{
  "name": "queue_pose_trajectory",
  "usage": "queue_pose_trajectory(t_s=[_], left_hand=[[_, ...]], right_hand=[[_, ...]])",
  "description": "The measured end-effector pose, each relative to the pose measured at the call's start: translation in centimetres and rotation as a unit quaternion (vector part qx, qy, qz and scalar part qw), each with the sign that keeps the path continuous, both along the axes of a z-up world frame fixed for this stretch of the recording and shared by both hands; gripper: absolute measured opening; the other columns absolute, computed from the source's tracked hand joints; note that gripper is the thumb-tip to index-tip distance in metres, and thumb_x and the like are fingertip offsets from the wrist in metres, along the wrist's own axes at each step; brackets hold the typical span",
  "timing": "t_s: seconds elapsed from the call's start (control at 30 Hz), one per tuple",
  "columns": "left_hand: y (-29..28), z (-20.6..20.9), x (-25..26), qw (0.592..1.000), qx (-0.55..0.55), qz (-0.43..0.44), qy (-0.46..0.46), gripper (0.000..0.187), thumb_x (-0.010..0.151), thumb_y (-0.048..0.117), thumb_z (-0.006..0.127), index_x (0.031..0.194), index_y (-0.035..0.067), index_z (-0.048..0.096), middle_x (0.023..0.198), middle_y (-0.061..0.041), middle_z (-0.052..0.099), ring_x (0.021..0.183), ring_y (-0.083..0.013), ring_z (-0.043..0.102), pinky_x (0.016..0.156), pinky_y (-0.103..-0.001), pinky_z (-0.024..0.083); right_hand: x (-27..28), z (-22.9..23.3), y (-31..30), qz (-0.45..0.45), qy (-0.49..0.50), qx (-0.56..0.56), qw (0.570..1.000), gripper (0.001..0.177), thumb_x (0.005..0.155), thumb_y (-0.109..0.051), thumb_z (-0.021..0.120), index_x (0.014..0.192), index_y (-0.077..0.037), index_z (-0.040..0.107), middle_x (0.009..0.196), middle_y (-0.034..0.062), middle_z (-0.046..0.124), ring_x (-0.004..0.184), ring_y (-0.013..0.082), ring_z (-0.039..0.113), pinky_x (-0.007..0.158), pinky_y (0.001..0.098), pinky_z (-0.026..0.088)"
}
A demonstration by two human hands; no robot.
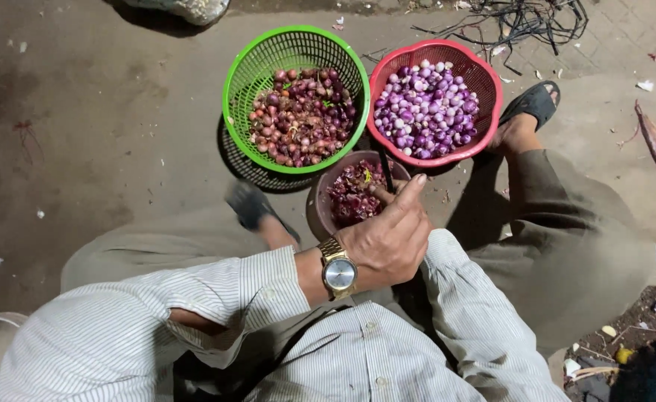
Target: Peeling shallots by hand using a small knife and sorting them into baskets.
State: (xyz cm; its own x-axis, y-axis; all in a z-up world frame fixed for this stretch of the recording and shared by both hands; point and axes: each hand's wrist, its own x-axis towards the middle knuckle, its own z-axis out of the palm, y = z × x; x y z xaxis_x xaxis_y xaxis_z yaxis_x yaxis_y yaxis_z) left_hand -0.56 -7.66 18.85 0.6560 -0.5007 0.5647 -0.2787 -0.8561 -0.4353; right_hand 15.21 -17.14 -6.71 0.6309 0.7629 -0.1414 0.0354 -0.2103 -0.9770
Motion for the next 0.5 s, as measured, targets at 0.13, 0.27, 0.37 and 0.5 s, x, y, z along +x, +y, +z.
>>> queue_pose_trajectory(t_s=[0.13,0.27,0.37,0.5], left_hand=[[0.3,-0.3,-1.3,0.999,-0.026,-0.017,-0.009,0.016,0.084,0.0,0.056,0.077,-0.006,0.069,0.064,-0.018,0.054,0.062,-0.0339,0.063,0.108,-0.072,0.043],[0.9,-4.2,-1.7,0.998,-0.016,0.045,-0.052,0.021,0.088,0.005,0.056,0.071,0.002,0.068,0.059,-0.008,0.052,0.061,-0.0233,0.062,0.116,-0.066,0.041],[1.3,-6.9,-2.2,0.998,0.004,0.032,-0.052,0.02,0.086,0.001,0.057,0.068,0.001,0.065,0.06,-0.009,0.052,0.059,-0.0229,0.06,0.113,-0.07,0.042],[2.6,-16.2,-1.3,0.981,-0.105,0.144,-0.081,0.016,0.098,0.017,0.053,0.088,0.005,0.055,0.058,0.001,0.036,0.052,-0.0109,0.041,0.087,-0.044,0.049]], right_hand=[[-0.3,0.6,-0.9,0.012,-0.033,-0.06,0.998,0.033,0.099,-0.024,0.062,0.091,0.007,0.072,0.071,0.022,0.067,0.068,0.0297,0.055,0.072,0.0467,0.047],[-1.2,0.8,-0.7,0.024,-0.059,-0.106,0.992,0.038,0.099,-0.025,0.058,0.091,0.01,0.071,0.07,0.0267,0.065,0.067,0.0351,0.053,0.072,0.0504,0.045],[-1.9,2.8,0.3,0.024,-0.083,-0.149,0.985,0.043,0.099,-0.026,0.055,0.091,0.014,0.069,0.068,0.0314,0.063,0.065,0.0404,0.051,0.072,0.0541,0.043],[-5.1,11.8,2.0,-0.064,0.008,-0.115,0.991,0.041,0.096,-0.019,0.071,0.066,-0.008,0.047,0.046,0.0005,0.04,0.04,0.0095,0.035,0.038,0.0265,0.029]])
